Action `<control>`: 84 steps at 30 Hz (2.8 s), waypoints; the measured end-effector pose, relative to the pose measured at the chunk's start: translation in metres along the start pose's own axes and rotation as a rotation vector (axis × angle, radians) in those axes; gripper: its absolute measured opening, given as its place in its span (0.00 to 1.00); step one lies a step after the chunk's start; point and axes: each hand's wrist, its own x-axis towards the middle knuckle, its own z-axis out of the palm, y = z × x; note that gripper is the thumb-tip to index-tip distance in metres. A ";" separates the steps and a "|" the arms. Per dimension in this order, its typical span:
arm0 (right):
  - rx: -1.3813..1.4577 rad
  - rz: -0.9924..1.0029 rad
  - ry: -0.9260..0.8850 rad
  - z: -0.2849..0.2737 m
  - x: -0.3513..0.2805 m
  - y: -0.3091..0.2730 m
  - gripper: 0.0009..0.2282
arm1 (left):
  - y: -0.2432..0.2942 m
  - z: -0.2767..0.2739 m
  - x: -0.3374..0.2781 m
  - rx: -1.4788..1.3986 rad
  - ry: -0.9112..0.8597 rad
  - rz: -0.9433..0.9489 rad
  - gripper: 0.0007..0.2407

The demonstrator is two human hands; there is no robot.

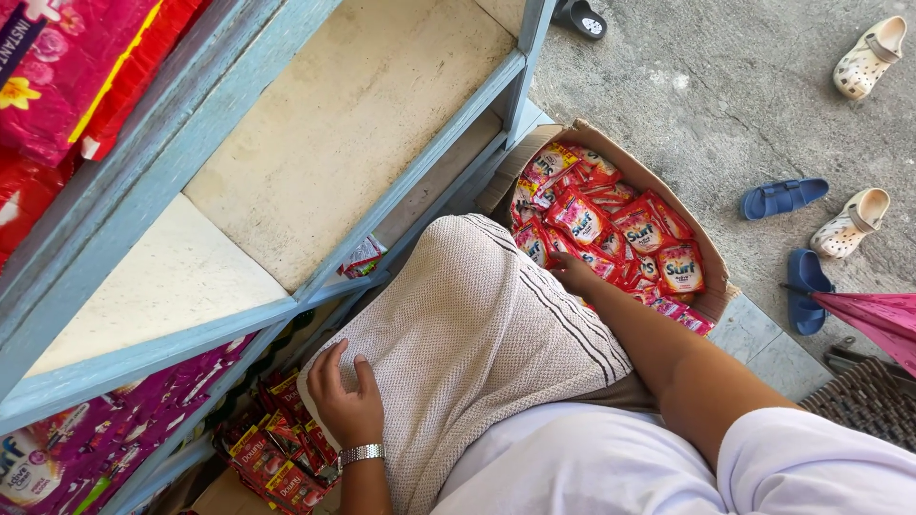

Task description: Stocking detergent packets onto a store shelf from a box on the floor.

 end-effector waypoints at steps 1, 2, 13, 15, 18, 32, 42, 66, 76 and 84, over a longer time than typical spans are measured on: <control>-0.028 0.029 -0.009 0.000 -0.004 -0.007 0.24 | 0.000 0.000 0.000 -0.002 0.005 0.002 0.13; -0.026 0.030 -0.009 0.001 -0.004 -0.005 0.24 | 0.000 0.000 0.000 -0.001 0.004 0.004 0.13; 0.369 0.087 -0.202 0.016 0.003 0.008 0.20 | -0.001 0.002 0.001 0.003 0.038 0.056 0.12; 0.272 0.045 -0.175 0.018 0.016 0.023 0.18 | -0.001 0.002 0.002 0.005 0.031 0.052 0.12; 0.139 0.027 -0.151 0.019 0.037 0.042 0.16 | -0.001 0.002 0.002 0.008 0.029 0.054 0.12; 0.547 0.372 -0.192 0.033 0.058 0.077 0.20 | 0.002 0.001 0.003 0.029 -0.004 -0.001 0.12; -0.381 0.028 0.340 0.000 0.019 0.041 0.32 | 0.001 0.004 0.005 0.024 0.003 0.015 0.11; -0.108 0.266 0.078 -0.003 0.014 0.036 0.28 | 0.001 0.003 0.006 0.013 0.011 0.028 0.11; -0.423 0.092 0.158 0.002 0.041 0.045 0.19 | 0.005 0.001 0.006 0.005 0.015 0.039 0.11; -0.385 -0.020 0.141 -0.010 0.016 0.029 0.19 | 0.007 0.000 0.007 0.009 -0.007 0.004 0.11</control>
